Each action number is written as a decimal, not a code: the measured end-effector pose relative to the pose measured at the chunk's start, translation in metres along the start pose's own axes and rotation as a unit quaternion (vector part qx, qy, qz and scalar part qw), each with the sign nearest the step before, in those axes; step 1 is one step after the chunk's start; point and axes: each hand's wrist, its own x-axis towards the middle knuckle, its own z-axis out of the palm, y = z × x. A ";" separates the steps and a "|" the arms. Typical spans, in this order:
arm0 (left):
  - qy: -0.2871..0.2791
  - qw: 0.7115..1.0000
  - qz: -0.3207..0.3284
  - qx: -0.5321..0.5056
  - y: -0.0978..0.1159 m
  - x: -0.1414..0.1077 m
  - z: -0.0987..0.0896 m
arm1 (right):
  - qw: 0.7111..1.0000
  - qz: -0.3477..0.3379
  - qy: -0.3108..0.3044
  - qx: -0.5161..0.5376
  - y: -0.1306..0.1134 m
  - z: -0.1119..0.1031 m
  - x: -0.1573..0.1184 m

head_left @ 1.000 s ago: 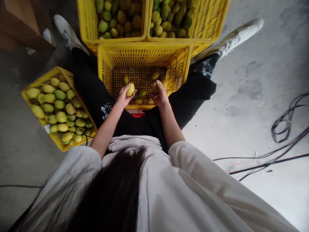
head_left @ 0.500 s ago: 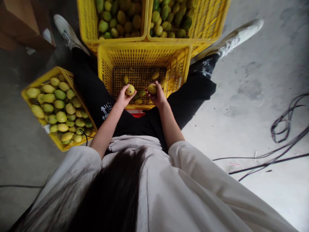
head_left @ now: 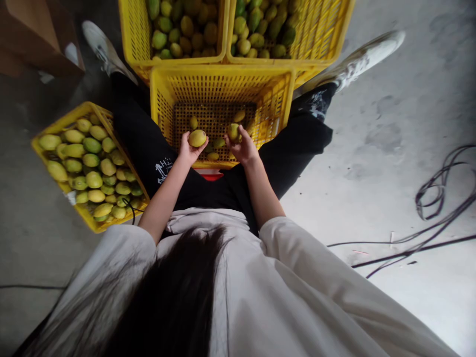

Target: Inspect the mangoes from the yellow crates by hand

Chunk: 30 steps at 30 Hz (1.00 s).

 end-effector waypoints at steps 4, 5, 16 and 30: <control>-0.029 1.000 0.006 -0.003 0.000 -0.008 0.002 | 0.999 0.003 -0.010 -0.039 -0.003 -0.005 0.003; -0.030 1.000 0.009 -0.004 0.000 -0.009 0.003 | 0.999 0.000 -0.013 -0.038 -0.004 -0.006 0.003; -0.028 0.998 0.056 -0.031 0.000 -0.008 0.001 | 0.998 -0.010 -0.047 0.039 -0.012 -0.010 -0.002; 0.096 0.995 0.035 -0.004 -0.002 0.004 -0.006 | 0.988 0.092 0.122 0.000 -0.009 -0.001 -0.010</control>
